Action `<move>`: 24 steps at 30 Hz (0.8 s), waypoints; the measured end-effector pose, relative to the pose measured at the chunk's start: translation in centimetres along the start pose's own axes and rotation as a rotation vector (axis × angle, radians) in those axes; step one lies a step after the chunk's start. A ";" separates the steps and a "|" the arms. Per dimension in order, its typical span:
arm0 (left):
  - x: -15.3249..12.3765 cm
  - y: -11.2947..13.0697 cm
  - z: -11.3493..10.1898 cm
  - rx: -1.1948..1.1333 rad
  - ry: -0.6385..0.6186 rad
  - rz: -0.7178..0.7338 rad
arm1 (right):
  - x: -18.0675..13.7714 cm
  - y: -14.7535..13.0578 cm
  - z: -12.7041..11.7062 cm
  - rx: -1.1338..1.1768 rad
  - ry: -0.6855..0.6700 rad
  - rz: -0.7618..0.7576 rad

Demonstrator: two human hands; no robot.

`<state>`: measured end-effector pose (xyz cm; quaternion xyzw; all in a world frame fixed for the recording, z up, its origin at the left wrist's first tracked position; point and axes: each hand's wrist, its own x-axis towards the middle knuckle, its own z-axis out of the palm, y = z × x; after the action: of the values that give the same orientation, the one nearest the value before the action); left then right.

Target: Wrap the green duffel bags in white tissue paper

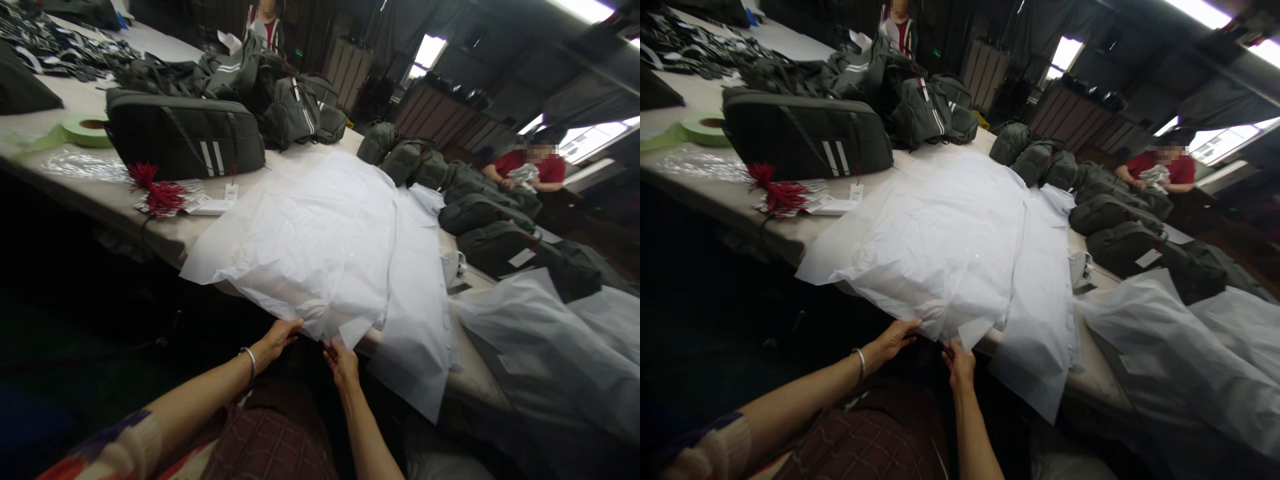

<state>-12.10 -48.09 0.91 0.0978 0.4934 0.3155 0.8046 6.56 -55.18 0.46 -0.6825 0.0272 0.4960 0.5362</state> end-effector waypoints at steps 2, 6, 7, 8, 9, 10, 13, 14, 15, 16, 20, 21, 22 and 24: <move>0.2 -0.3 -0.2 0.016 0.023 -0.009 | -0.2 0.0 0.0 0.005 -0.011 0.012; 0.6 -1.0 0.0 0.002 0.003 -0.061 | -0.4 -0.1 -0.2 0.004 -0.023 0.026; 0.6 -1.1 0.1 -0.007 -0.012 -0.073 | -0.4 -0.1 -0.2 0.003 -0.025 0.028; 0.6 -1.3 0.3 -0.018 -0.029 -0.083 | -0.4 -0.2 -0.2 0.001 -0.028 0.030; 0.7 -1.4 0.5 -0.028 -0.044 -0.092 | -0.4 -0.2 -0.2 0.000 -0.029 0.031; 0.7 -1.4 0.7 -0.036 -0.058 -0.102 | -0.4 -0.2 -0.2 -0.001 -0.031 0.032; 0.8 -1.4 1.0 -0.055 -0.080 -0.121 | -0.6 -0.3 0.0 -0.007 -0.030 0.032; 0.8 -1.4 1.0 -0.059 -0.083 -0.122 | -0.6 -0.4 0.1 -0.010 -0.028 0.032; 0.9 -1.4 1.1 -0.062 -0.087 -0.120 | -0.7 -0.4 0.1 -0.014 -0.027 0.033; 0.9 -1.5 1.1 -0.064 -0.090 -0.115 | -0.8 -0.4 0.2 -0.019 -0.024 0.034; 1.0 -1.9 1.2 -0.061 -0.073 -0.081 | -1.1 -0.4 0.3 -0.042 -0.018 0.043; 1.1 -2.0 1.2 -0.056 -0.065 -0.068 | -1.2 -0.4 0.3 -0.049 -0.018 0.048; 1.1 -2.1 1.2 -0.050 -0.058 -0.053 | -1.3 -0.4 0.3 -0.055 -0.018 0.053; 1.0 -2.1 1.2 -0.031 -0.051 -0.017 | -1.5 -0.4 0.4 -0.059 -0.016 0.062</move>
<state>-9.85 -48.95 -0.27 0.0891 0.4687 0.3135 0.8210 5.76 -55.40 1.82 -0.6927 0.0294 0.5185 0.5004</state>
